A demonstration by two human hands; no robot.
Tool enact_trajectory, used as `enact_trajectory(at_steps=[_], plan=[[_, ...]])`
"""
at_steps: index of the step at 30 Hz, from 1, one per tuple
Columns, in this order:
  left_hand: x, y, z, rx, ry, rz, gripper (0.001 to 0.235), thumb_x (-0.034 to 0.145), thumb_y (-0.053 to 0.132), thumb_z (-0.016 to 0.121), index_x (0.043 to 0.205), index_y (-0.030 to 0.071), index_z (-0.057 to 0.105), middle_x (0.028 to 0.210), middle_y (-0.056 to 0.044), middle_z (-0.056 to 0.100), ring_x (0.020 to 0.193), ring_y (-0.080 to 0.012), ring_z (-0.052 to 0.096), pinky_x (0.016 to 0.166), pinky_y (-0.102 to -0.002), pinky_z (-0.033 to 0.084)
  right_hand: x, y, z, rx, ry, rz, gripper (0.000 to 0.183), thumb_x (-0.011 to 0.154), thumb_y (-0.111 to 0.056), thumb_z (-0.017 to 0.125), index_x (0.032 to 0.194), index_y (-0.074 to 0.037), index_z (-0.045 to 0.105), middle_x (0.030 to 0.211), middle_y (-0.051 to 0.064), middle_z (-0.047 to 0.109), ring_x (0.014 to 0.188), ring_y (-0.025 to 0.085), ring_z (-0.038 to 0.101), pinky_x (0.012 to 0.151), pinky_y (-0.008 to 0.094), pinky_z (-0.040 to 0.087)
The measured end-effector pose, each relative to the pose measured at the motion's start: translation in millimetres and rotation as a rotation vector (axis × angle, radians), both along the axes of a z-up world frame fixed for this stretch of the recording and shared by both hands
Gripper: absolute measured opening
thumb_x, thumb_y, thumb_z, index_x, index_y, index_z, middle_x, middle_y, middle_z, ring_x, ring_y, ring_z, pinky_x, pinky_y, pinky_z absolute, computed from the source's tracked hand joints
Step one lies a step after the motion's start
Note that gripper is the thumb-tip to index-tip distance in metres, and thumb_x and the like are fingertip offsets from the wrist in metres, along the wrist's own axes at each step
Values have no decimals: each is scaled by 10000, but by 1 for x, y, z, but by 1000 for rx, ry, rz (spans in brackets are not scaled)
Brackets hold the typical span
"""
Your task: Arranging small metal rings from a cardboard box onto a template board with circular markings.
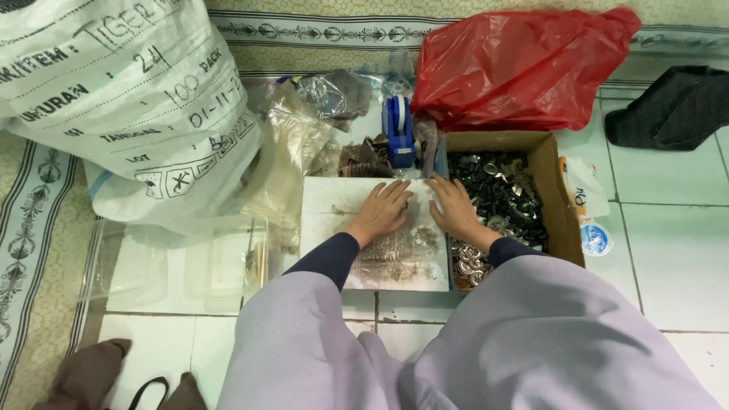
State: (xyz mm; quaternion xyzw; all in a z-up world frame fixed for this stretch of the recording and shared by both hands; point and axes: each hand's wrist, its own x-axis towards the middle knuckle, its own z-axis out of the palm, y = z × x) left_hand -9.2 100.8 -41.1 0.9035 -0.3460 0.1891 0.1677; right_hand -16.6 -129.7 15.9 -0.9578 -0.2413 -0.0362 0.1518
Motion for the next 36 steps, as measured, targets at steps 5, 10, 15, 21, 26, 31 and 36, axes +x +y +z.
enact_trajectory(at_steps=[5,10,15,21,26,31,36], plan=[[-13,-78,27,-271,126,-43,542,843,134,614,1372,51,524,1475,-232,509,1342,-392,540,1086,-529,460,-13,-54,17,233,186,-291,638,952,-99,561,1559,-75,363,1523,246,423,1405,417,450,1153,599,345],[-43,-156,57,-282,404,-169,632,858,43,548,1469,-59,421,1553,-347,369,1445,-473,400,1172,-534,389,-52,-107,-6,298,421,-445,799,862,-93,642,1572,-12,283,1551,364,314,1422,529,377,1161,629,341],[-59,-211,17,227,666,-173,697,931,132,563,1499,-171,297,1607,-393,186,1521,-490,216,1201,-447,383,-94,-140,-45,-114,696,-276,938,790,-301,777,1596,-154,321,1671,217,208,1439,424,424,1158,555,421],[-74,-212,-17,442,862,-145,870,888,337,700,1485,-177,330,1601,-412,133,1516,-550,92,1221,-584,220,-111,-137,-13,-296,765,-162,779,871,-236,702,1567,-129,369,1645,270,221,1432,464,420,1117,547,479],[-89,-220,-74,615,594,-151,688,874,250,718,1423,-67,452,1460,-410,358,1328,-560,396,946,-582,429,-105,-155,-81,-192,765,-307,784,828,-266,773,1519,-145,424,1467,255,436,1285,451,584,1011,521,560],[-86,-224,-121,497,349,-190,573,724,170,822,1235,13,618,1060,-303,618,856,-429,659,620,-473,507,-101,-162,-71,-235,820,-272,784,829,-185,740,1518,-99,376,1333,273,566,1183,454,660,947,543,578],[-82,-221,-121,474,442,-230,204,860,110,685,1056,54,692,921,-168,670,718,-277,698,599,-412,542,-96,-156,-38,-216,876,-253,588,817,-199,747,1337,-32,528,1156,252,687,1109,441,698,907,550,572]])
